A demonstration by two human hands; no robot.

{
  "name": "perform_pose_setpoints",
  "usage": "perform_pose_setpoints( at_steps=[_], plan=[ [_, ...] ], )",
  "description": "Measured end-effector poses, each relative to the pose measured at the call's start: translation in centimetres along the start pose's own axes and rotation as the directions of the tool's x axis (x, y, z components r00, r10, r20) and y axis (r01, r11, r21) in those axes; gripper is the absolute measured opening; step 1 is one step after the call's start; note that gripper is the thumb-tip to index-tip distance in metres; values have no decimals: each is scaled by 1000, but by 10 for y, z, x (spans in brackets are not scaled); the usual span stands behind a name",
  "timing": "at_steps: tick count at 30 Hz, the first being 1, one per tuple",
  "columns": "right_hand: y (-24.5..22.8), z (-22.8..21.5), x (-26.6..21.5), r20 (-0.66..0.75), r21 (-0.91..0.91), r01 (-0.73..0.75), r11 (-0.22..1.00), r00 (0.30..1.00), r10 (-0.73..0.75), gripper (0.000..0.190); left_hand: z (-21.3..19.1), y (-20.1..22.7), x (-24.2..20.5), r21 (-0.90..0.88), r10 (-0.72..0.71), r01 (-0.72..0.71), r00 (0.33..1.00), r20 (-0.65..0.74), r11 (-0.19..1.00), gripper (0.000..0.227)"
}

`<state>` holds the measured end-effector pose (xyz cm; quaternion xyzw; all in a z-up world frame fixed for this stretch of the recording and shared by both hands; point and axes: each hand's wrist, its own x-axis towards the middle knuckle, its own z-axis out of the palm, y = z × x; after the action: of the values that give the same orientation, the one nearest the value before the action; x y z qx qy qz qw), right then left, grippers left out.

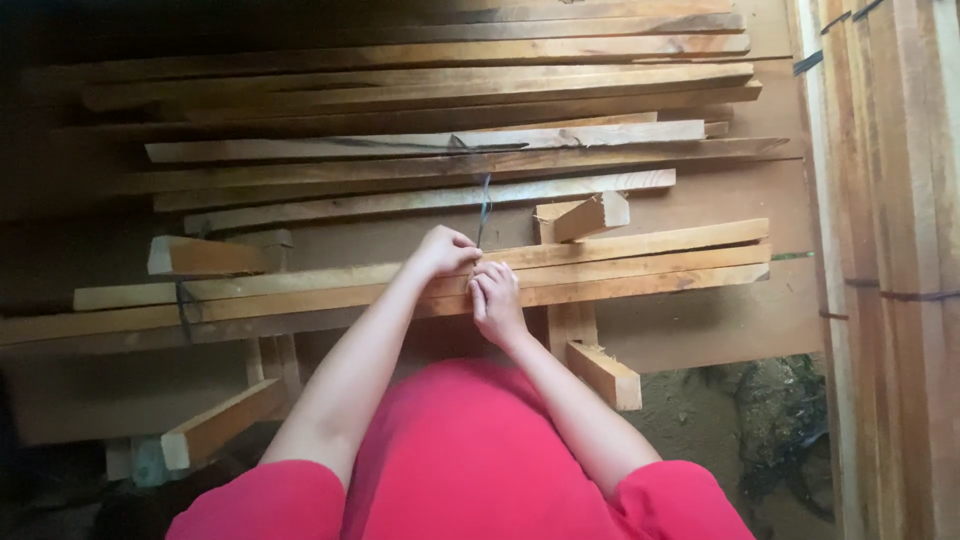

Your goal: Organizing and bundling several long pieces of wood together using wire and pliers.

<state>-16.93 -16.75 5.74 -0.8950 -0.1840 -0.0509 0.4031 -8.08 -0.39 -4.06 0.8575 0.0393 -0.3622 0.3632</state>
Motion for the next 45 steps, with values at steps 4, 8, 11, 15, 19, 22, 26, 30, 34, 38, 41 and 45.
perform_pose_setpoints(
  at_steps=[4,8,11,15,19,22,26,30,34,38,41,45],
  plan=[
    [-12,-11,7,27,-42,20,999,999,-19,16,3,17,-30,-22,-17,11,966,-258,1000,19],
    [-2,-1,5,-21,-218,54,975,998,-60,17,23,13,-44,276,335,-211,765,-550,937,26],
    [-5,-8,9,-42,-252,126,960,989,-141,16,29,11,-40,365,422,-237,683,-596,900,21],
    [-6,-13,17,-26,-98,34,995,999,-37,19,32,8,-29,382,412,-207,689,-596,901,20],
    [-2,-11,16,48,20,-32,999,998,31,21,37,-1,-13,326,327,-164,773,-544,931,18],
    [-11,-14,15,71,213,-183,960,983,171,25,22,8,-15,215,94,-18,933,-348,977,25],
    [-29,-25,41,28,430,-348,833,928,372,29,-21,46,-46,-150,-89,55,969,-232,987,29],
    [-4,-6,38,45,411,-441,798,884,466,29,-1,26,-23,-218,-98,28,943,-319,975,31],
    [2,0,50,148,458,-599,656,780,609,37,2,20,-15,-504,-126,-109,904,-410,857,24],
    [12,28,56,148,672,-629,392,632,760,30,-6,17,-20,-581,-128,-216,861,-493,785,13],
    [18,20,57,133,271,-621,736,781,610,22,-28,44,-44,-554,-94,-259,844,-529,791,12],
    [54,45,53,150,-8,-587,810,800,581,16,-38,69,-57,-352,72,-380,760,-646,855,16]
  ],
)
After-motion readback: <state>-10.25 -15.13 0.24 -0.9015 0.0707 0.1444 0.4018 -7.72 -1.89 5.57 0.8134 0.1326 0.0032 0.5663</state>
